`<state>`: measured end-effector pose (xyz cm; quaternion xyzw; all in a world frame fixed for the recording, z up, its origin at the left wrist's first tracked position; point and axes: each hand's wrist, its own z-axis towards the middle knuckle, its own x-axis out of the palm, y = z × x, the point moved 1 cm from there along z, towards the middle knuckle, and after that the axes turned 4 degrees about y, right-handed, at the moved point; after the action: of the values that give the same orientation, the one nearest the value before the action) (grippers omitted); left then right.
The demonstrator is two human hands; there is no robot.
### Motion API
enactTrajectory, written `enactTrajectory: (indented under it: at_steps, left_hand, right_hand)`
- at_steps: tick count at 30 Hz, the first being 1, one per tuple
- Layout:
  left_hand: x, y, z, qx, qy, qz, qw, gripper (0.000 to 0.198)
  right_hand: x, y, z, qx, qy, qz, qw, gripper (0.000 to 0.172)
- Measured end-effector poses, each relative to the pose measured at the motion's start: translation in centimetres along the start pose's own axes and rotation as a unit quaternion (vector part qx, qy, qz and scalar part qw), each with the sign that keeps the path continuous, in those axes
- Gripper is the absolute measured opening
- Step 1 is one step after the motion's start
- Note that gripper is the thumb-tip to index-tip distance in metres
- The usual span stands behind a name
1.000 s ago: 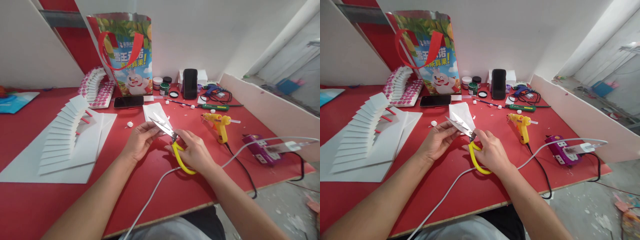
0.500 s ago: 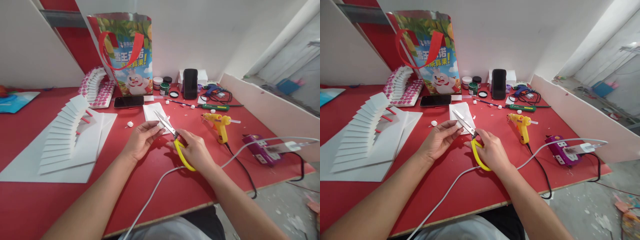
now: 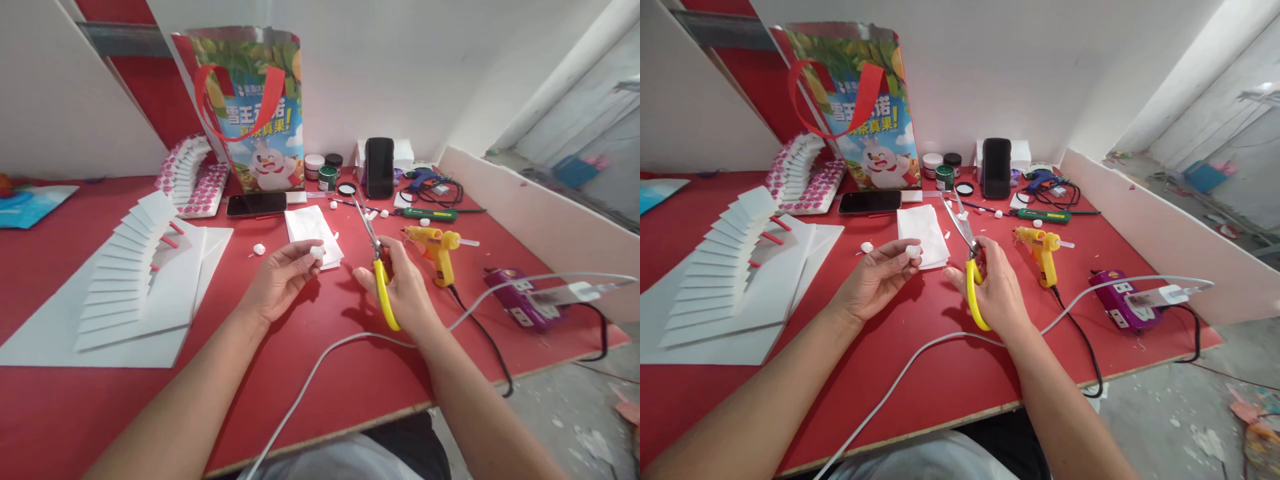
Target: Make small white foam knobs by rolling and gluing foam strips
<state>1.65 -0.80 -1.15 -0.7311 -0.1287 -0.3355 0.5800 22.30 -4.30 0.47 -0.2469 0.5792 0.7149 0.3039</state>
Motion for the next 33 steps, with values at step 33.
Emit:
enactTrajectory:
  at_steps: [33]
  left_hand:
    - [0.19, -0.26, 0.12, 0.088, -0.056, 0.003, 0.995, 0.028]
  right_hand:
    - [0.77, 0.36, -0.47, -0.143, 0.037, -0.065, 0.987, 0.06]
